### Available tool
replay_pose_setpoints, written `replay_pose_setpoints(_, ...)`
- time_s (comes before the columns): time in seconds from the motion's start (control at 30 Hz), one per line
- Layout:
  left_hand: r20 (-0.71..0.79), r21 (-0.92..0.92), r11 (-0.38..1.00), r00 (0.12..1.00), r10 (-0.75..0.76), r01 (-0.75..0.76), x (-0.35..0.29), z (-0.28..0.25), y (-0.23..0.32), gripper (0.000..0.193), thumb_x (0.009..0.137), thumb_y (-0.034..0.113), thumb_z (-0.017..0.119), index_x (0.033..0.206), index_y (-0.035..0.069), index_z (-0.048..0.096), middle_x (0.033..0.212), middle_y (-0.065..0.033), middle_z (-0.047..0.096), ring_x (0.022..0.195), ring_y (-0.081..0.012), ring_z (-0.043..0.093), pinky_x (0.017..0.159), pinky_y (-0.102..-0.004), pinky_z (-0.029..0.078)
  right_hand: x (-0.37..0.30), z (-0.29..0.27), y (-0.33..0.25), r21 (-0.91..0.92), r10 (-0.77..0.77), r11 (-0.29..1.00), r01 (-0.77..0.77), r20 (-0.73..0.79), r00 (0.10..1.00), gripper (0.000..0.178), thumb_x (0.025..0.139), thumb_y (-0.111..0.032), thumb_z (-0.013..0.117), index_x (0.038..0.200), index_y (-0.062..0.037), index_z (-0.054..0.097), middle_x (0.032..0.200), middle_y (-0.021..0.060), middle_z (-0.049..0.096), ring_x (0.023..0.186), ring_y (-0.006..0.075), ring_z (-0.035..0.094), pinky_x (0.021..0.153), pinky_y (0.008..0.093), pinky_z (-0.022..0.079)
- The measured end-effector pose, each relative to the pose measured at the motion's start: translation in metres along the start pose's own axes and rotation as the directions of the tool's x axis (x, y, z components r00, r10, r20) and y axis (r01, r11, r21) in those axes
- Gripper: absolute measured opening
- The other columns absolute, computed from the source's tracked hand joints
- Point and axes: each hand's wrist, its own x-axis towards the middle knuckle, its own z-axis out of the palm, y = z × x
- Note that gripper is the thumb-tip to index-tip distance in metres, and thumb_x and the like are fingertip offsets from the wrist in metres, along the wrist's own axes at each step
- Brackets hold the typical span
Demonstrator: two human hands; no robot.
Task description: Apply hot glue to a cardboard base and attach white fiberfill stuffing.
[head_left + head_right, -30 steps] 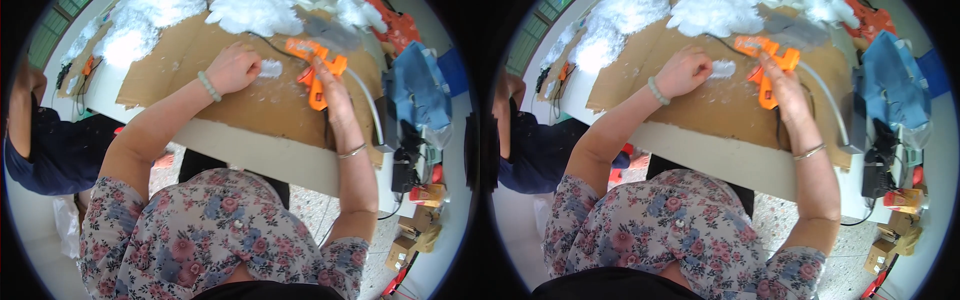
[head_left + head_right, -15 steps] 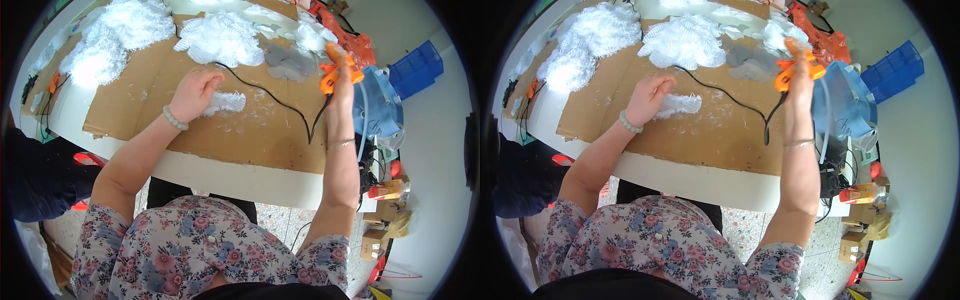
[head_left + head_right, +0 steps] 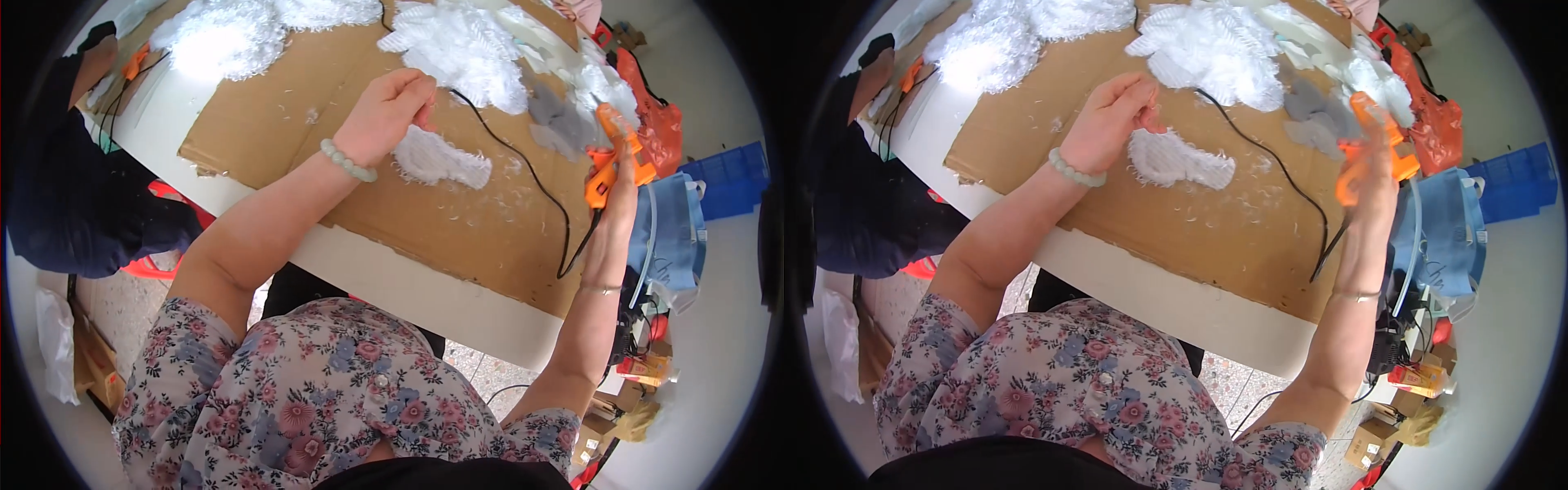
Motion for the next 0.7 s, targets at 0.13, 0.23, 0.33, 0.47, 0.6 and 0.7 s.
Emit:
replay_pose_setpoints(0.13,-0.014,-0.085,0.996,0.999,-0.031,0.03,-0.003,0.0,0.001,0.03,0.091,0.023,0.047,0.067,0.005,0.047,0.059,0.0001,0.046,0.059,-0.0092,0.047,0.064,-0.0261,0.047,-0.046,0.014,0.02,-0.037,0.136,0.99,-0.134,0.058,0.989,0.043,0.089,-0.042,0.051,0.113,-0.0062,0.055,0.079,0.0065,0.064,0.057,0.0071,0.051,0.051,0.0206,0.042)
replay_pose_setpoints(0.23,-0.043,-0.025,1.0,0.999,-0.009,0.008,-0.005,0.001,0.002,0.032,0.09,0.023,0.05,0.064,0.004,0.048,0.057,-0.0002,0.047,0.055,-0.0081,0.048,0.062,-0.0252,0.048,-0.065,0.017,0.024,-0.046,0.209,0.978,-0.204,0.141,0.968,0.043,0.09,-0.04,0.05,0.116,-0.0064,0.054,0.08,0.0059,0.064,0.057,0.007,0.051,0.053,0.0203,0.042)
replay_pose_setpoints(0.33,0.0,-0.031,0.999,0.999,0.044,-0.044,0.0,-0.001,-0.005,0.031,0.09,0.022,0.052,0.065,0.003,0.05,0.058,-0.0005,0.049,0.057,-0.0078,0.05,0.062,-0.024,0.047,-0.07,0.018,0.038,-0.015,0.216,0.976,-0.216,0.158,0.963,0.042,0.091,-0.04,0.048,0.116,-0.0064,0.055,0.08,0.0055,0.064,0.058,0.0069,0.051,0.055,0.0199,0.042)
replay_pose_setpoints(0.47,0.004,0.044,0.995,0.996,0.084,-0.085,-0.003,-0.002,-0.004,0.019,0.086,0.015,0.056,0.073,0.002,0.057,0.065,-0.0018,0.056,0.065,-0.0079,0.054,0.063,-0.0224,0.046,-0.072,0.021,0.039,0.003,0.22,0.974,-0.225,0.191,0.957,0.041,0.091,-0.039,0.049,0.113,-0.006,0.056,0.081,0.006,0.064,0.059,0.0071,0.051,0.056,0.0196,0.043)
replay_pose_setpoints(0.6,0.061,0.021,0.982,0.981,0.186,-0.188,-0.004,0.0,-0.01,0.003,0.08,0.003,0.059,0.079,0.001,0.061,0.073,-0.0028,0.061,0.071,-0.0076,0.057,0.064,-0.0227,0.047,-0.076,0.018,0.05,-0.032,0.159,0.987,-0.156,0.151,0.976,0.036,0.087,-0.041,0.054,0.101,-0.0075,0.06,0.081,0.0041,0.064,0.065,0.0078,0.055,0.053,0.0223,0.042)
replay_pose_setpoints(0.7,0.058,0.035,0.97,0.97,0.237,-0.239,-0.004,0.002,-0.017,0.005,0.077,0.0,0.061,0.082,-0.001,0.063,0.072,-0.0035,0.062,0.069,-0.0075,0.057,0.062,-0.0216,0.047,-0.082,0.014,0.047,-0.098,0.23,0.971,-0.22,0.109,0.967,0.036,0.088,-0.042,0.052,0.101,-0.0102,0.06,0.079,0.0046,0.064,0.06,0.0076,0.052,0.046,0.0192,0.037)
